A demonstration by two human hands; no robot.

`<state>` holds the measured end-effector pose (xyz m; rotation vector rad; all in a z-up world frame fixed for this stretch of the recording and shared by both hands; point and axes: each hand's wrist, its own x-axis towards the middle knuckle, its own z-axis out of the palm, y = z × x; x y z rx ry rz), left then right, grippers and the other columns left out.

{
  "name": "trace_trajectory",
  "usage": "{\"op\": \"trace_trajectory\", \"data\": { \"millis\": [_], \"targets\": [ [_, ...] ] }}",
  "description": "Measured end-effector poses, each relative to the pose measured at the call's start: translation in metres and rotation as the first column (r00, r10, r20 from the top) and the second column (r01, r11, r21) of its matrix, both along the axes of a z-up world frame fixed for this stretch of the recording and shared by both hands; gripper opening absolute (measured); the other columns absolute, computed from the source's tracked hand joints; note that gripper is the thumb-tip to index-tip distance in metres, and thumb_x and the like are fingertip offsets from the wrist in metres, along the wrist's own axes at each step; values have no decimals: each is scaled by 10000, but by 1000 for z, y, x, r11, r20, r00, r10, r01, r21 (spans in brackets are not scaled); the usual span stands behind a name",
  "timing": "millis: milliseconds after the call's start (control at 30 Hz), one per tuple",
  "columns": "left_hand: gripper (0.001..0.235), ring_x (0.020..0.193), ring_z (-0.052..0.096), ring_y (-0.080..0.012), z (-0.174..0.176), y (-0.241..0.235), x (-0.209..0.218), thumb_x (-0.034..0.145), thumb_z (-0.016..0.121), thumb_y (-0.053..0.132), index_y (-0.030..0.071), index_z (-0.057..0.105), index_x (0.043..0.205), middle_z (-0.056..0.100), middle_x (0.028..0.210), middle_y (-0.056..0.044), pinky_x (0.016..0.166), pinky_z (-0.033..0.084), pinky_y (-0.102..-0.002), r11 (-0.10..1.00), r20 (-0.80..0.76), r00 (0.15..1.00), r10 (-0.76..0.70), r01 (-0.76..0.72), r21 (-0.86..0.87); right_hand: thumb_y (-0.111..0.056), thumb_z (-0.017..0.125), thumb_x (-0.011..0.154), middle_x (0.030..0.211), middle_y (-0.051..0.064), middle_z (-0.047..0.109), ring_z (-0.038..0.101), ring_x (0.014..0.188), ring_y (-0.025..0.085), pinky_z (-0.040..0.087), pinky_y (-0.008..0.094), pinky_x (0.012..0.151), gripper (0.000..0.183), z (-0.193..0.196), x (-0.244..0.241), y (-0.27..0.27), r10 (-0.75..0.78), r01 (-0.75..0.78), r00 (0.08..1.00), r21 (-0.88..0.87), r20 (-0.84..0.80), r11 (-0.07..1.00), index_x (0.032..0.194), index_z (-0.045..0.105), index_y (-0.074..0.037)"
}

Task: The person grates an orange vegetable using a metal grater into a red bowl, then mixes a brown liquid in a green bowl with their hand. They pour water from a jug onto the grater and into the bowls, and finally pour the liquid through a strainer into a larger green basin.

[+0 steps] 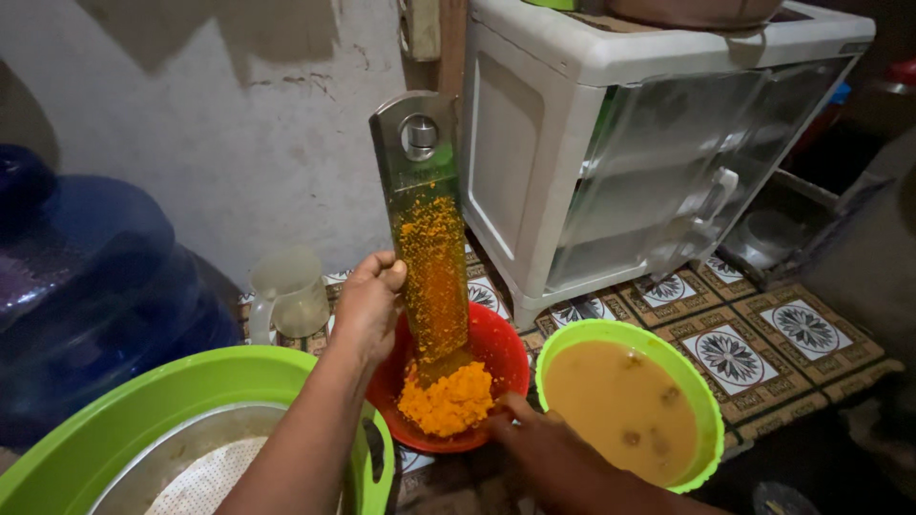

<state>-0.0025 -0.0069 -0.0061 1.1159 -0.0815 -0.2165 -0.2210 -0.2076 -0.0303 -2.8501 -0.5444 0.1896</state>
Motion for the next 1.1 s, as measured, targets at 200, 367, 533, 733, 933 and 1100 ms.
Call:
{"op": "trace_trajectory", "data": {
  "millis": [200,367,533,733,933,1100],
  "targets": [
    [144,745,546,-87,-2,-1,-1,983,610,105,94,648,1122,631,892,29,674,457,-240,999,18,1000,11,-10,-37,11,661,812,1280,157,543,698,891,392,560,498,778,510,-8,3,-22,14,-21,983,36,182,999,1298,565,-106],
    [145,714,528,-69,-1,2,-1,978,617,109,100,640,1121,610,870,46,637,446,-225,999,-4,999,35,-35,-26,-53,688,798,1338,169,521,686,879,416,565,512,760,490,-10,18,-28,-72,78,990,-46,122,996,1265,564,-138],
    [128,625,437,-61,3,1,-5,977,627,115,113,643,1103,591,827,55,553,355,-224,1000,13,1000,27,-27,-12,-58,721,771,1471,267,460,681,985,467,574,502,836,530,-11,32,-34,-101,93,979,51,179,994,1278,631,-179],
    [112,610,410,-59,9,0,-10,978,617,126,118,662,1081,588,818,62,544,330,-219,998,-7,1000,24,-24,66,-50,702,798,1389,249,515,677,1038,462,573,495,858,285,-15,37,-30,-117,85,959,132,260,988,1060,752,-154],
    [118,670,488,-71,12,-3,-13,987,596,132,110,633,1097,603,848,54,596,408,-242,999,-24,999,-37,37,17,-212,757,832,1252,189,573,695,803,391,560,510,713,194,-23,14,-27,-85,50,954,128,286,990,1018,727,-170],
    [143,710,516,-92,12,-9,-20,985,587,138,128,627,1122,604,861,45,649,438,-259,992,-75,990,-117,120,26,-214,768,823,1178,134,603,682,873,333,552,452,747,178,-32,-2,-32,-52,3,973,212,226,977,971,698,-143]
  ]
}}
